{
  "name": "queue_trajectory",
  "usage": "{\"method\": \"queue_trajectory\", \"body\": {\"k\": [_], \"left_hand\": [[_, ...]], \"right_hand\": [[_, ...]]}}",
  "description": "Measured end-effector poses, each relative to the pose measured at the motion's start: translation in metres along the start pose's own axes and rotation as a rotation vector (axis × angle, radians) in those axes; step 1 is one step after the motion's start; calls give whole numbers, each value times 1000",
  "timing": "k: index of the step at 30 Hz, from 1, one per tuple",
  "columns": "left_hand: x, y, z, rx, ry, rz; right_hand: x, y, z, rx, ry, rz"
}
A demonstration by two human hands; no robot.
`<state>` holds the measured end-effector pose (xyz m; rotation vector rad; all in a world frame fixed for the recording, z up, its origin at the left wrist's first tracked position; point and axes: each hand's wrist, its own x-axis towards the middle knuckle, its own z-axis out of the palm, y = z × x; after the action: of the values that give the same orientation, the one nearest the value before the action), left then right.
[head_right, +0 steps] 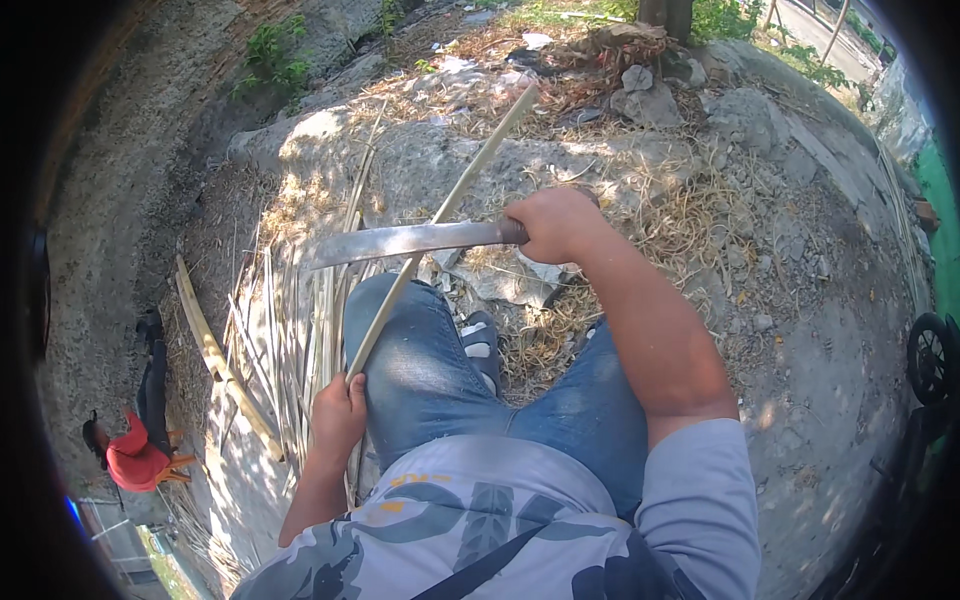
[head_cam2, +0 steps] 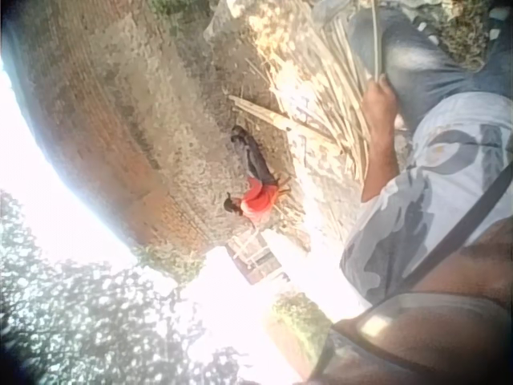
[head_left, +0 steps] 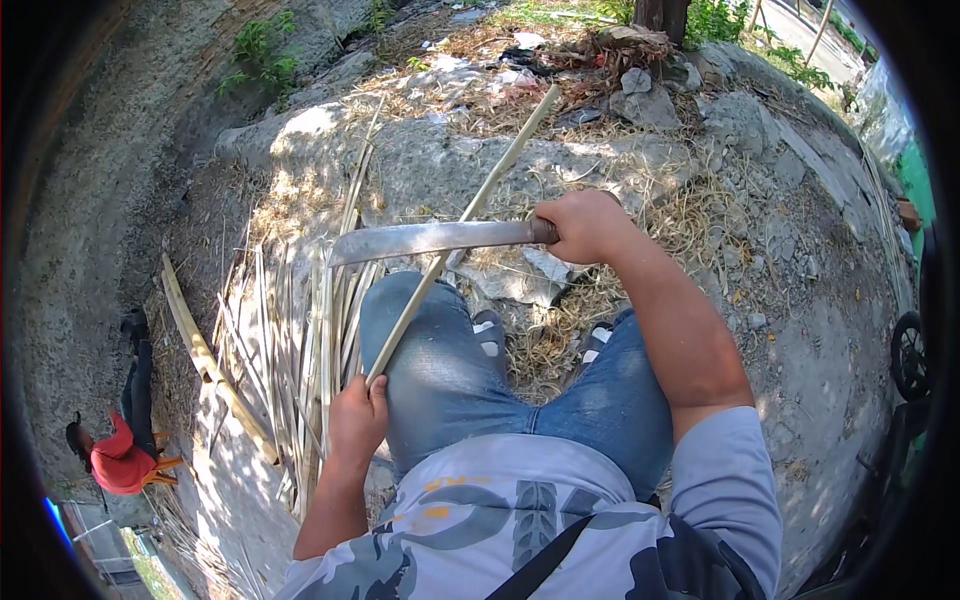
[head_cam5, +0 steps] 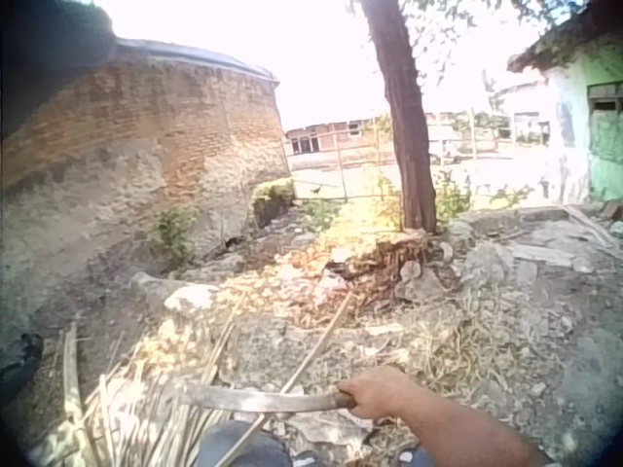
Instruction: The person scrapes and trims bamboo strips with a machete while holding the strips in one hand.
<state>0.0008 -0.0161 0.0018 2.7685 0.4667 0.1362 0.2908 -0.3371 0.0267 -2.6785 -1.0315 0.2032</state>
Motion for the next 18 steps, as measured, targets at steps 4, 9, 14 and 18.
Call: {"method": "queue_trajectory", "body": {"k": [4, 9, 14, 18], "left_hand": [[-1, 3, -1, -12, 24, 2], [0, 1, -2, 44, 15, 15], [1, -3, 4, 24, -8, 2], [1, -2, 3, 3, 31, 33]], "right_hand": [[0, 66, 25, 269, 43, 271], [-17, 82, 12, 505, 215, 509], [-14, 48, 7, 327, 149, 304], [-3, 4, 11, 126, 111, 17]]}}
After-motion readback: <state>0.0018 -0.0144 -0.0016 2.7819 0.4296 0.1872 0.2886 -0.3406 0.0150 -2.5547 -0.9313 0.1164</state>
